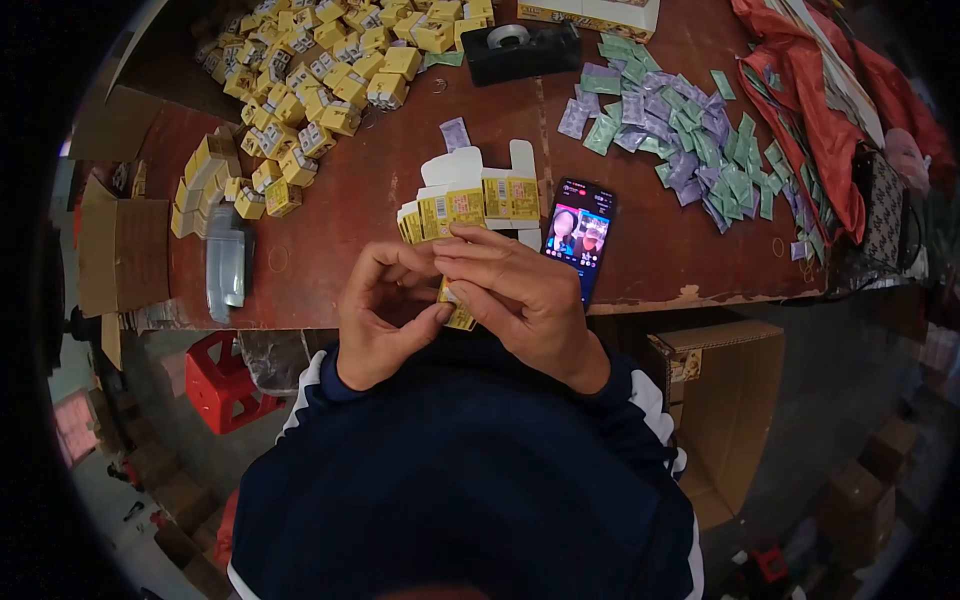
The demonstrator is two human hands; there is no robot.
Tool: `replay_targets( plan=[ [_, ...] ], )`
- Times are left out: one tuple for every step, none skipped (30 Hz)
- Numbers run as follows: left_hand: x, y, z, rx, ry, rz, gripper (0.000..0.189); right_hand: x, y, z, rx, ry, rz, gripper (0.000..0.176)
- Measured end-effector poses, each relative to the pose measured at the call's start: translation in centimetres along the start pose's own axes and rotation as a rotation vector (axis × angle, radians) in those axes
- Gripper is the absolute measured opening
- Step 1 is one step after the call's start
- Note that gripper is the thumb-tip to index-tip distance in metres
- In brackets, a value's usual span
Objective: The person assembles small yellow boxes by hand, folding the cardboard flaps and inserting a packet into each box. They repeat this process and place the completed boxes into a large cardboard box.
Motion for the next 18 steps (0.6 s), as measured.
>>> replay_targets(
  plan=[
    [0.06, -0.09, 0.02, -0.001, 0.000, -0.001, 0.039, 0.10, -0.02, -0.09, 0.001, 0.000, 0.000, 0.022],
    [0.10, -0.13, 0.04, -0.029, -0.006, -0.011, 0.039, 0.09, -0.32, -0.31, 0.049, -0.038, 0.062, 0.020],
    [0.12, -0.07, 0.02, -0.058, -0.013, -0.022, 0.039, 0.07, -0.57, -0.52, 0.096, -0.074, 0.124, 0.019],
    [0.13, -0.01, -0.01, -0.058, -0.014, -0.022, 0.039, 0.07, -0.32, -0.58, 0.096, -0.073, 0.125, 0.019],
    [0.13, 0.18, -0.04, -0.072, -0.017, -0.028, 0.040, -0.07, -0.29, -0.63, 0.165, -0.085, 0.138, 0.019],
    [0.16, 0.35, -0.06, -0.086, -0.018, -0.033, 0.040, -0.15, -0.44, -0.72, 0.235, -0.099, 0.152, 0.019],
    [0.22, 0.41, -0.05, -0.086, -0.018, -0.033, 0.040, -0.11, -0.61, -0.74, 0.235, -0.099, 0.152, 0.019],
    [0.25, 0.48, -0.03, -0.087, -0.030, -0.043, 0.040, -0.05, -0.71, -0.73, 0.192, -0.089, 0.132, 0.019],
    [0.25, 0.54, -0.02, -0.088, -0.042, -0.053, 0.041, 0.01, -0.65, -0.72, 0.148, -0.079, 0.113, 0.020],
    [0.24, 0.52, -0.01, -0.088, -0.042, -0.053, 0.041, 0.04, -0.64, -0.70, 0.148, -0.079, 0.113, 0.020],
    [0.19, 0.55, -0.02, -0.105, -0.048, -0.041, 0.040, 0.13, -0.62, -0.69, 0.147, -0.072, 0.127, 0.021],
    [0.15, 0.57, -0.03, -0.121, -0.055, -0.030, 0.040, 0.22, -0.61, -0.67, 0.146, -0.065, 0.140, 0.021],
    [0.20, 0.48, 0.03, -0.121, -0.056, -0.030, 0.040, 0.32, -0.68, -0.71, 0.146, -0.064, 0.140, 0.021],
    [0.26, 0.35, 0.10, -0.105, -0.067, -0.060, 0.040, 0.47, -0.81, -0.81, 0.133, -0.063, 0.143, 0.021],
    [0.28, 0.26, 0.12, -0.090, -0.078, -0.091, 0.040, 0.58, -0.88, -0.90, 0.120, -0.061, 0.146, 0.022],
    [0.29, 0.28, 0.08, -0.090, -0.078, -0.091, 0.040, 0.59, -0.94, -0.93, 0.120, -0.061, 0.146, 0.022],
    [0.33, 0.28, 0.01, -0.088, -0.072, -0.070, 0.039, 0.62, -0.86, -0.93, 0.098, -0.052, 0.126, 0.023],
    [0.37, 0.29, -0.04, -0.085, -0.066, -0.050, 0.038, 0.65, -0.78, -0.95, 0.077, -0.043, 0.106, 0.024]
  ],
)
Point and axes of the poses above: each hand's wrist, its own z-axis towards the middle knuckle, its own x-axis out of the palm, y = z × x, the point moved 5 cm from there along z, towards the middle knuckle, and after that the axes turned 10 degrees about y, right-handed, at the moved point
